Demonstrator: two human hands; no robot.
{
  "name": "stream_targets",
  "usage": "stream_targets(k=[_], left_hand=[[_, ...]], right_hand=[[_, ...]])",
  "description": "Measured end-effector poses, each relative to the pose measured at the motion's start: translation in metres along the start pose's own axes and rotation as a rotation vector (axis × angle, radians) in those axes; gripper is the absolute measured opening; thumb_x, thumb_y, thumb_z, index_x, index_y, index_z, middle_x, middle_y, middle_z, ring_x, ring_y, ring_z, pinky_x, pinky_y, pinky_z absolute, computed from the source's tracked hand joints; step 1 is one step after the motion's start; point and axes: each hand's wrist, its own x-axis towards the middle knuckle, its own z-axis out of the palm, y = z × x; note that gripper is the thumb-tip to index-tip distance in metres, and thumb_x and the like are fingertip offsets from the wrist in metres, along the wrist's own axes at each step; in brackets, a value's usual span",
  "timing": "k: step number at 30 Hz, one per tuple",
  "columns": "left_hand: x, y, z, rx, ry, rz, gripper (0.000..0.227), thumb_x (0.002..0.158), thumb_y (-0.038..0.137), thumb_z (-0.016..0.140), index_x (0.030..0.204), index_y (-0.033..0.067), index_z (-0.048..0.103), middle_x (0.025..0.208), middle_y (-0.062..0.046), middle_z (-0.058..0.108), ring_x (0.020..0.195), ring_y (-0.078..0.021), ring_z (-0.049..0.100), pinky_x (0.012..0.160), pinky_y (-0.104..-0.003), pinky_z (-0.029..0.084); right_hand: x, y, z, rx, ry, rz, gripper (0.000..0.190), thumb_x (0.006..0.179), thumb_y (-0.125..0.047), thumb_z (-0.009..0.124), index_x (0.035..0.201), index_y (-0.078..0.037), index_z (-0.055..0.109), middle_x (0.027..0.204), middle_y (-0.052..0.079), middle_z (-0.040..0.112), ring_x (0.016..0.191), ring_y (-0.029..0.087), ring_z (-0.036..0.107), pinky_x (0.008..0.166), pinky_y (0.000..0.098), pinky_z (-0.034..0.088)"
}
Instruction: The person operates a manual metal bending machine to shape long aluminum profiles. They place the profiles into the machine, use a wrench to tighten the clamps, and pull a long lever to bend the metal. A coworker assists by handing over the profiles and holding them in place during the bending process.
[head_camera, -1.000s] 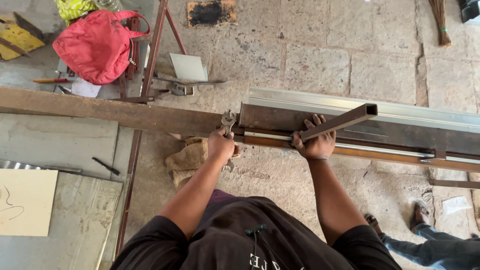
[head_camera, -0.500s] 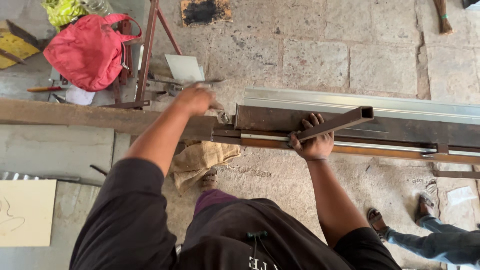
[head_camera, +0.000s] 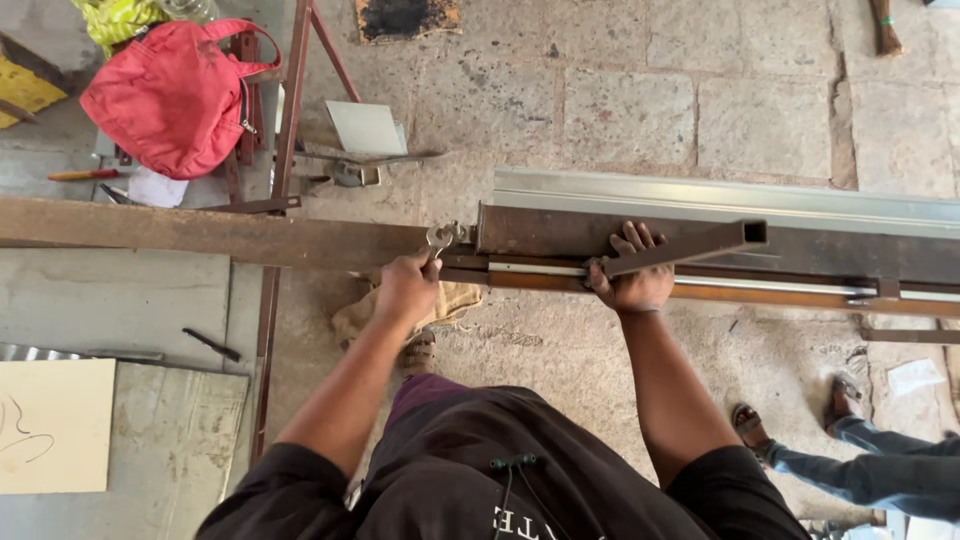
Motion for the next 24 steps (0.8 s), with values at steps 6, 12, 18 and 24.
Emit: stream_targets(k=[6, 12, 18, 24], left_hand=[[-0.001, -0.015, 0.023, 0.003, 0.259, 0.275, 0.035, 0.098, 0.021, 0.06, 0.127, 0.0022, 0.068, 0.084, -0.026, 0.072, 0.077, -0.0391, 0.073, 0.069, -0.048, 0.058], [-0.01, -0.006, 0.015, 0.084, 0.096, 0.144, 0.033, 0.098, 0.022, 0.058, 0.126, 0.0075, 0.069, 0.084, -0.024, 0.073, 0.072, -0.0353, 0.074, 0.066, -0.047, 0.059], [-0.009, 0.027, 0.009, 0.21, 0.014, 0.067, 0.026, 0.1, 0.018, 0.059, 0.12, 0.0094, 0.074, 0.095, -0.018, 0.077, 0.072, -0.0216, 0.068, 0.057, -0.031, 0.052], [0.031, 0.027, -0.047, 0.703, -0.14, 0.214, 0.045, 0.106, 0.006, 0.041, 0.138, 0.0312, 0.06, 0.162, -0.002, 0.038, 0.125, -0.0214, 0.06, 0.064, -0.035, 0.062]], right_hand=[[-0.002, -0.001, 0.004, 0.03, 0.037, 0.042, 0.06, 0.095, -0.062, 0.056, 0.109, -0.008, 0.076, 0.13, 0.018, 0.073, 0.129, 0.038, 0.065, 0.111, 0.0536, 0.049], [-0.003, -0.001, 0.004, 0.05, 0.038, 0.044, 0.062, 0.095, -0.065, 0.055, 0.107, -0.008, 0.076, 0.127, 0.017, 0.073, 0.128, 0.037, 0.066, 0.109, 0.0524, 0.05], [0.0, -0.001, 0.002, 0.053, 0.059, 0.047, 0.063, 0.093, -0.065, 0.058, 0.108, -0.007, 0.077, 0.127, 0.017, 0.073, 0.127, 0.036, 0.066, 0.108, 0.0514, 0.05], [-0.006, -0.002, 0.001, 0.023, 0.007, 0.012, 0.044, 0.094, -0.059, 0.057, 0.083, -0.02, 0.074, 0.127, 0.013, 0.075, 0.128, 0.036, 0.067, 0.109, 0.0495, 0.051]])
